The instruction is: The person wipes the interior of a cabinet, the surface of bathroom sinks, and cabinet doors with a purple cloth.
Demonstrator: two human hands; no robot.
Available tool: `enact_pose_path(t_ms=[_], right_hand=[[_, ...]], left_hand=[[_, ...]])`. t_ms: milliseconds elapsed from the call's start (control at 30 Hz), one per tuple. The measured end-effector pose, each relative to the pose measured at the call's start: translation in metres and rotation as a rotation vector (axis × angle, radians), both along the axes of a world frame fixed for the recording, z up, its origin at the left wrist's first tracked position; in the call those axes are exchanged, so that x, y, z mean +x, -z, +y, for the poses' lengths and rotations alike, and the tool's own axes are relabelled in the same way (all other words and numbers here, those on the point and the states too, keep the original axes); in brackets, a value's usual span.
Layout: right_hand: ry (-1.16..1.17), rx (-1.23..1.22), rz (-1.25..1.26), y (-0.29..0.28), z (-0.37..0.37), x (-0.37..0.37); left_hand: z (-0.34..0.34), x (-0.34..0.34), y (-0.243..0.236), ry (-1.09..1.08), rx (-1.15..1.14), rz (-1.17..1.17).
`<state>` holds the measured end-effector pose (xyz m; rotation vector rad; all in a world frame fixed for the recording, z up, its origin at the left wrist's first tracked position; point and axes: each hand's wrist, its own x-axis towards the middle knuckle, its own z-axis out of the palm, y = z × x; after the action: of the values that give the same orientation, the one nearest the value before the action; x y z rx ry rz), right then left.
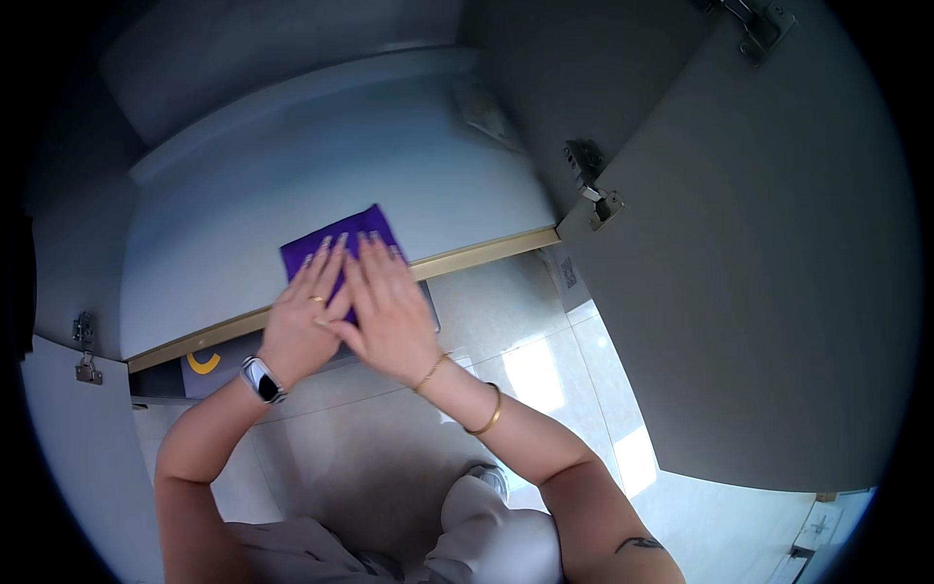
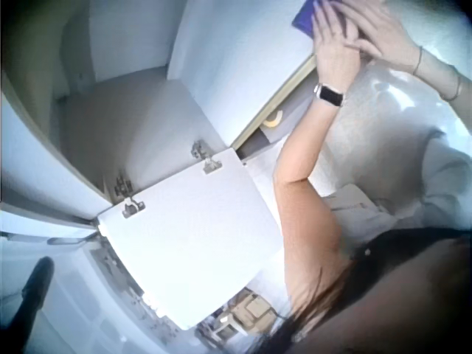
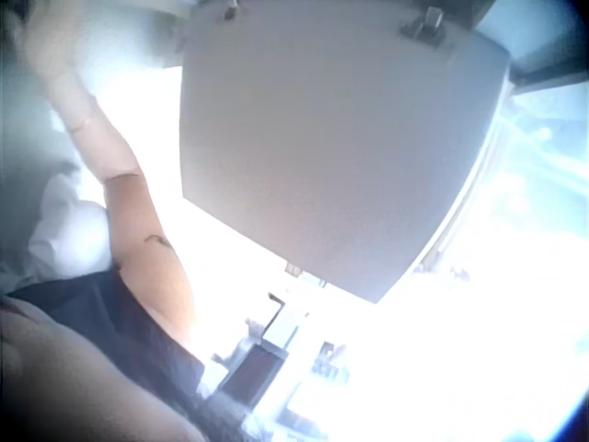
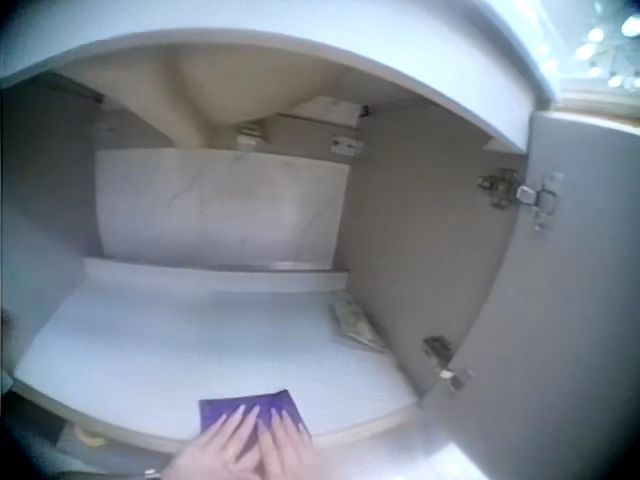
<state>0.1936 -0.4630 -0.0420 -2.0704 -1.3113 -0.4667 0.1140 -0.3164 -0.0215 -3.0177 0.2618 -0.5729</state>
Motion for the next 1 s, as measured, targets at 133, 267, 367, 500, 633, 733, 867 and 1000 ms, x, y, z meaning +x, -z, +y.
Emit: enact_pose_path(t_ms=[133,267,367,500,633,733,867,1000], right_hand=[[-0.090,0.004,0.020,0.000,0.020,-0.011],[-0.115,0.001,-0.002,-0.002,0.017,0.004],[-0.070,-0.039,-0.031,-0.010,0.005,0.021],[0.026,-0.144,0.064,-0.013,-0.037,0.041],[0.052,-0.250,0.403,-0.052,-0.089,0.047],[0.104,-0.287,0.547,-0.115,-0.132,0.033],[0.187,-0.289,0.086,-0.213,-0.177,0.018],[0.296,-0.166,-0.225,-0.295,-0.198,-0.014]], left_hand=[[0.020,-0.021,-0.004,-0.041,-0.049,0.027],[0.017,-0.011,-0.012,-0.028,-0.104,0.027],[0.009,0.013,-0.010,0.017,-0.136,-0.020],[-0.024,0.051,-0.001,0.118,-0.188,0.002],[-0.052,0.076,-0.031,0.264,-0.371,0.186],[-0.085,0.089,-0.091,0.244,-0.671,0.626],[-0.138,0.104,-0.103,0.430,-1.496,0.419],[-0.193,0.100,-0.164,0.555,-1.917,0.130]])
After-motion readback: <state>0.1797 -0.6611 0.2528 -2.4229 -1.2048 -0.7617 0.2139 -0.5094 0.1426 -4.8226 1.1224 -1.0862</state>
